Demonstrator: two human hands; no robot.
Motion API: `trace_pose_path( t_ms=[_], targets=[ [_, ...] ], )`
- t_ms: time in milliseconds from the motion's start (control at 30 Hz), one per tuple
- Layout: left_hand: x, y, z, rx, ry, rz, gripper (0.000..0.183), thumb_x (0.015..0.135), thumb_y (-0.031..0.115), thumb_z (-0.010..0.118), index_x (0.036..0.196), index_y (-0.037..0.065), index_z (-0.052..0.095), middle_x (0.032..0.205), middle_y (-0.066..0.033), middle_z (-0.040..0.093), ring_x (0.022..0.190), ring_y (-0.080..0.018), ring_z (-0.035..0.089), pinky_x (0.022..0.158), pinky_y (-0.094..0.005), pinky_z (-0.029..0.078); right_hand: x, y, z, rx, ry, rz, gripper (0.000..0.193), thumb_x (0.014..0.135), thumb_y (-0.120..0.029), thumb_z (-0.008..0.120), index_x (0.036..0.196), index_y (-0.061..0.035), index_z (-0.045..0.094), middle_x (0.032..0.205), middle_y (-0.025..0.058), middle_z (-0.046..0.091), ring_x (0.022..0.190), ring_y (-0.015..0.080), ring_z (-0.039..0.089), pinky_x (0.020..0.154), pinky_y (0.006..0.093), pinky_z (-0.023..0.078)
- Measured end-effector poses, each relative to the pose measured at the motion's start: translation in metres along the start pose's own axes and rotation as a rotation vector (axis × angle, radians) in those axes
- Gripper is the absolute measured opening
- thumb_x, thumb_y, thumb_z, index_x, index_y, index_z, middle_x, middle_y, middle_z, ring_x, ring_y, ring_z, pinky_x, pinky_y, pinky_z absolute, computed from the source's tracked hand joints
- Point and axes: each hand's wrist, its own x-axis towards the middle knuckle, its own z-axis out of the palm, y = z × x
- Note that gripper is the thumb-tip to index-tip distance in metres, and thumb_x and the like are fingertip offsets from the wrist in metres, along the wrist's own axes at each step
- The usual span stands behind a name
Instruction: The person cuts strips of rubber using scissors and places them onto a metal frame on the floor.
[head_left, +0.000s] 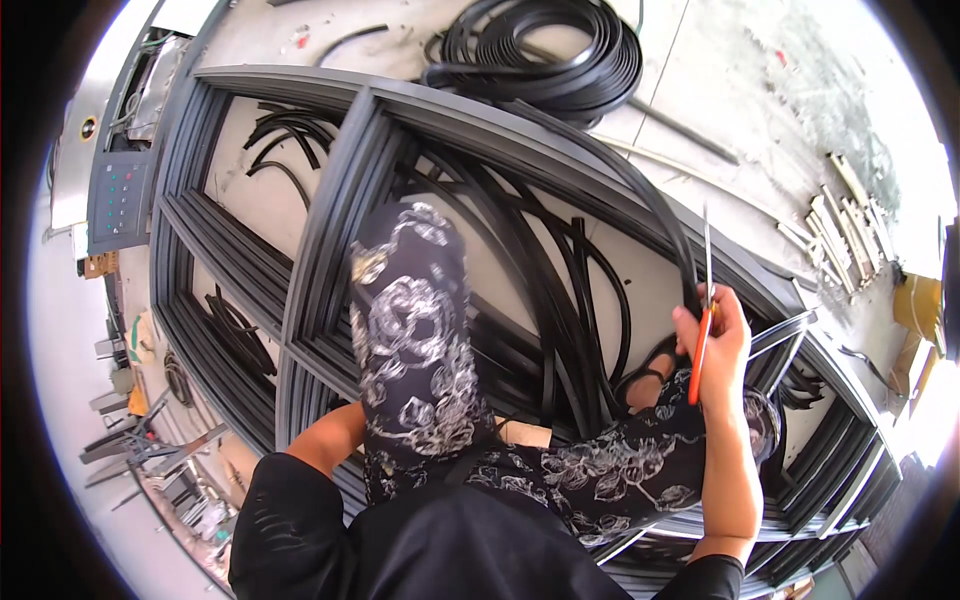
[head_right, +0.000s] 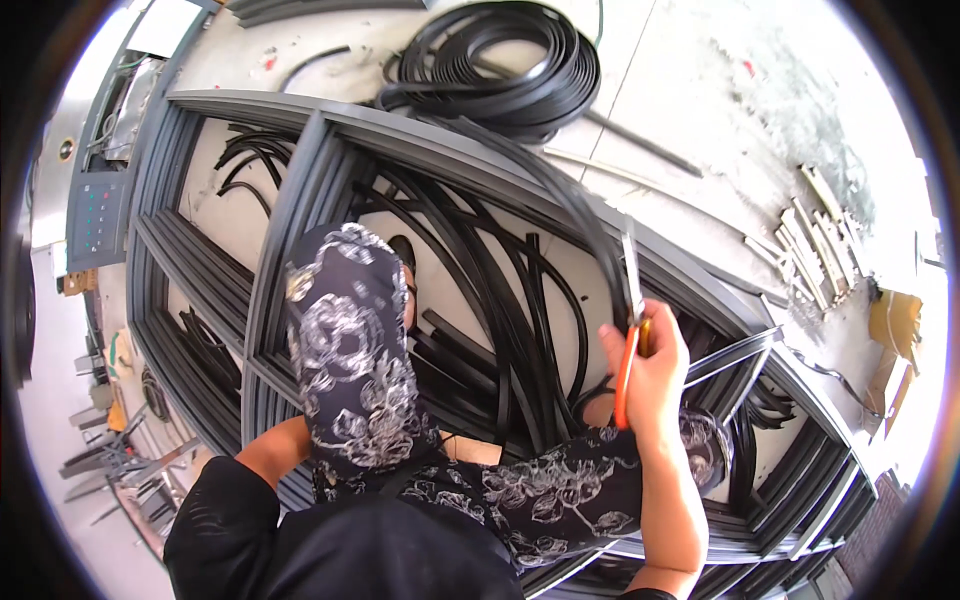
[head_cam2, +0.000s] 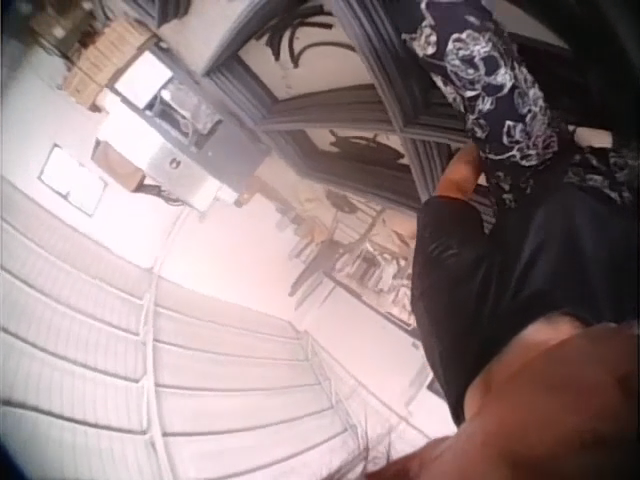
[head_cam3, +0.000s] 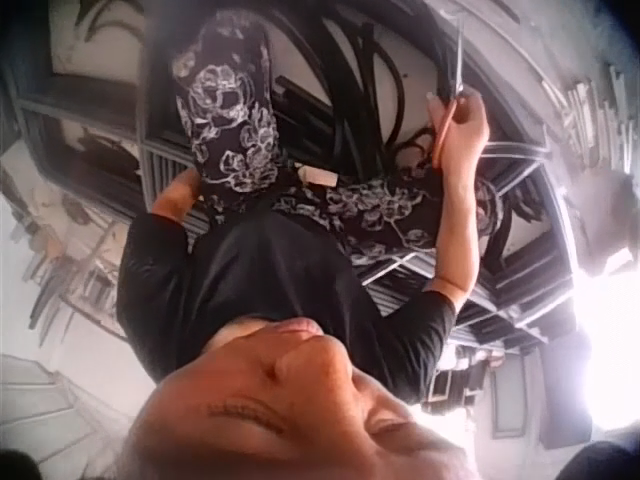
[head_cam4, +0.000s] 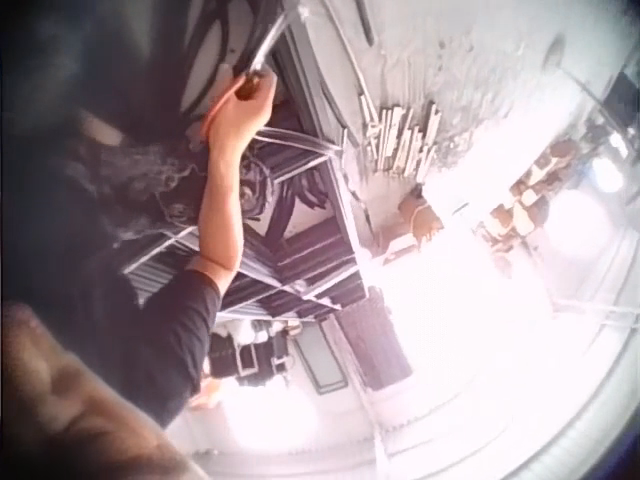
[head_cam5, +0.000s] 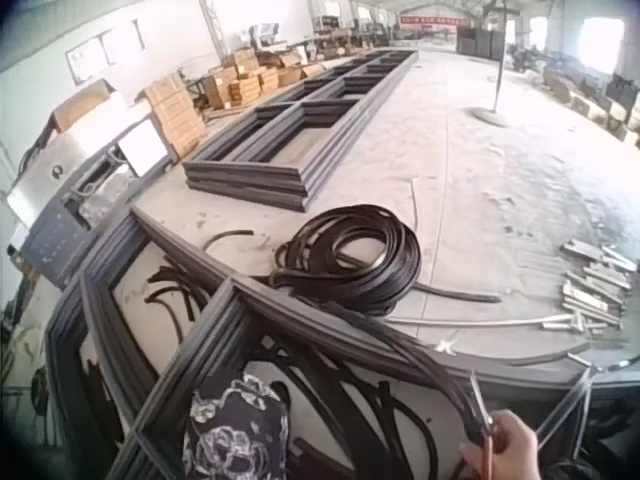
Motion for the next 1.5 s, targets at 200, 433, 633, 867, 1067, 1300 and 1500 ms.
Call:
trace_pose_path(
  t_ms=[200, 433, 633, 867, 1067, 1300, 1500],
  targets=[
    [-0.074, -0.006, -0.003, -0.009, -0.121, -0.21, 0.028, 0.087, 0.026, 0.051, 0.097, 0.007, 0.069, 0.097, -0.0164, 0.068, 0.091, -0.0349, 0.065, 0.08, -0.0429, 0.05, 0.017, -0.01, 0.006, -0.369, -0.239, -0.038, 0.036, 0.068, -0.009, 0.078, 0.098, -0.0027, 0.059, 0.075, 0.0089, 0.059, 0.065, 0.0219, 0.059, 0.062, 0.0302, 0.048],
    [-0.138, 0.033, -0.011, -0.069, -0.197, -0.314, 0.028, 0.086, 0.026, 0.051, 0.096, 0.007, 0.069, 0.096, -0.0162, 0.068, 0.091, -0.0348, 0.065, 0.08, -0.0432, 0.05, 0.067, 0.0, 0.026, -0.382, -0.225, 0.068, 0.035, 0.074, -0.014, 0.075, 0.103, -0.0023, 0.06, 0.078, 0.0113, 0.062, 0.068, 0.0231, 0.061, 0.066, 0.0304, 0.049],
    [-0.178, 0.082, 0.001, -0.204, -0.223, -0.363, 0.028, 0.086, 0.027, 0.051, 0.096, 0.008, 0.07, 0.095, -0.016, 0.068, 0.09, -0.0347, 0.065, 0.079, -0.0435, 0.05, 0.076, 0.056, 0.041, -0.481, -0.076, 0.073, 0.035, 0.077, -0.019, 0.073, 0.105, -0.0035, 0.058, 0.073, 0.0104, 0.06, 0.063, 0.0226, 0.057, 0.063, 0.0321, 0.047],
    [-0.225, 0.127, -0.006, -0.39, -0.202, -0.478, 0.028, 0.086, 0.027, 0.051, 0.095, 0.008, 0.07, 0.094, -0.0158, 0.068, 0.09, -0.0346, 0.065, 0.079, -0.0438, 0.05, 0.073, 0.083, 0.044, -0.707, -0.059, 0.094, 0.036, 0.08, -0.029, 0.07, 0.108, -0.0084, 0.058, 0.08, 0.0117, 0.063, 0.071, 0.0296, 0.062, 0.066, 0.0375, 0.049],
    [-0.224, 0.13, -0.013, -0.546, -0.167, -0.479, 0.028, 0.086, 0.027, 0.05, 0.094, 0.008, 0.07, 0.094, -0.0157, 0.068, 0.089, -0.0346, 0.065, 0.078, -0.044, 0.05, 0.105, -0.003, -0.011, -0.814, -0.233, 0.198, 0.033, 0.081, -0.019, 0.069, 0.106, -0.0045, 0.054, 0.078, 0.0109, 0.065, 0.063, 0.0209, 0.058, 0.062, 0.0345, 0.047],
    [-0.235, 0.116, -0.05, -0.694, -0.151, -0.489, 0.028, 0.086, 0.028, 0.05, 0.093, 0.009, 0.07, 0.093, -0.0155, 0.068, 0.089, -0.0345, 0.065, 0.078, -0.0443, 0.05, 0.076, -0.043, -0.024, -0.794, -0.069, 0.267, 0.033, 0.08, -0.018, 0.07, 0.102, -0.0007, 0.052, 0.075, 0.0121, 0.058, 0.066, 0.0231, 0.055, 0.064, 0.0356, 0.046],
    [-0.255, 0.105, -0.076, -0.753, -0.162, -0.504, 0.028, 0.086, 0.028, 0.05, 0.093, 0.009, 0.07, 0.092, -0.0153, 0.068, 0.088, -0.0344, 0.066, 0.077, -0.0446, 0.051, 0.05, -0.121, 0.112, -0.669, -0.285, 0.165, 0.022, 0.082, -0.009, 0.067, 0.091, -0.0026, 0.049, 0.07, 0.0006, 0.048, 0.062, 0.01, 0.041, 0.055, 0.0259, 0.037]
  ],
)
